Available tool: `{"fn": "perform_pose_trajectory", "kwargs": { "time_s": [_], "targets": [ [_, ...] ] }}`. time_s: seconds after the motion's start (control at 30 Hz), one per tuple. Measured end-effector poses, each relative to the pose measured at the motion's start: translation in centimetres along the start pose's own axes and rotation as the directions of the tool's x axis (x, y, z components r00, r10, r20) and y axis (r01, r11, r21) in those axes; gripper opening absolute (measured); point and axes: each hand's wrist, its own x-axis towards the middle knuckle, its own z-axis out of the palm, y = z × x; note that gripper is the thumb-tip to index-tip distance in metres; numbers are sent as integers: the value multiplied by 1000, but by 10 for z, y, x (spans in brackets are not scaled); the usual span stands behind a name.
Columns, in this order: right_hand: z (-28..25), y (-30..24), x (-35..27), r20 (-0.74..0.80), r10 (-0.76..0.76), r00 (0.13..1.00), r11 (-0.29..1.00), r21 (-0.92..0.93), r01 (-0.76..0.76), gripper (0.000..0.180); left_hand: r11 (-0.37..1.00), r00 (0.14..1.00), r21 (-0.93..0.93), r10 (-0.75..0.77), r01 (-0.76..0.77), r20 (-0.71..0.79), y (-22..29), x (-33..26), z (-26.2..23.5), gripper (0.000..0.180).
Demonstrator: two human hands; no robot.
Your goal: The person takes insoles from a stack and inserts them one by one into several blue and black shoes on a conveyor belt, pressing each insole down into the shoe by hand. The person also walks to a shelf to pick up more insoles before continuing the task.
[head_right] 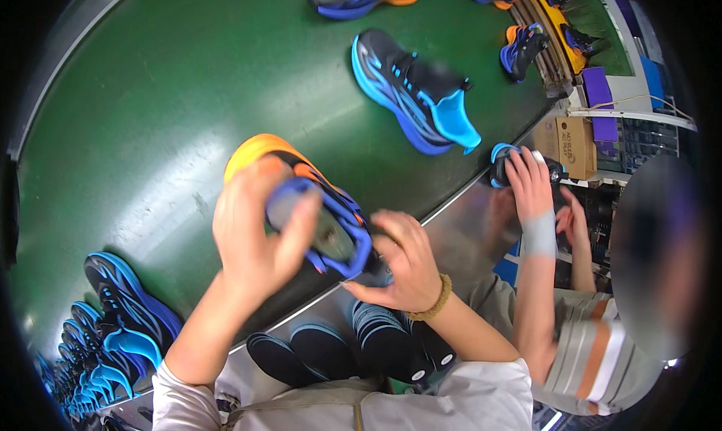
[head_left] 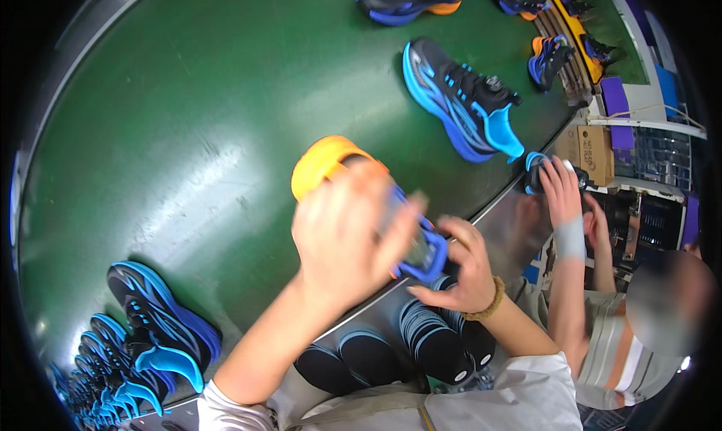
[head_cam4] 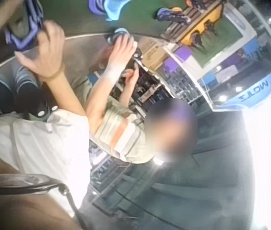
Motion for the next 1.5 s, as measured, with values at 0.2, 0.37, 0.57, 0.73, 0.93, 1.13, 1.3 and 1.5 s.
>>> {"fn": "perform_pose_trajectory", "kwargs": {
  "time_s": [0.2, 0.37, 0.57, 0.73, 0.93, 1.13, 1.3, 1.5],
  "targets": [
    [62, -5, 34, -24, 353, 935, 931, 103, -349, 90, 922, 906, 78, -388, 380, 170, -51, 17, 1, 44],
    [60, 2, 51, 26, 534, 845, 699, 548, -459, 71, 960, 964, 85, -267, 265, 12, -35, -6, -28, 37],
    [-38, 14, 66, -261, 611, 748, 525, 840, -137, 54, 899, 892, -29, -428, 437, 145, 7, -45, -86, 13],
    [-136, 85, 82, -657, 629, 416, 766, 615, -186, 58, 724, 733, -118, -676, 680, 75, 13, -109, -133, 10],
    [-106, 235, 49, -637, 715, 289, 592, 330, -736, 74, 576, 590, -194, -807, 794, 20, 36, -168, -143, 8],
    [-63, 271, 11, -508, 727, 462, 548, 23, -836, 63, 652, 699, 280, -706, 705, -115, 70, -214, -175, 10],
    [-64, 172, 21, -150, 250, 956, 968, 54, -245, 63, 650, 779, 432, -544, 626, -311, 80, -235, -217, 14],
    [-15, 149, 42, -90, 474, 876, 787, -403, -467, 25, 532, 935, 782, -57, 325, -349, 19, -195, -285, 38]
  ]
}}
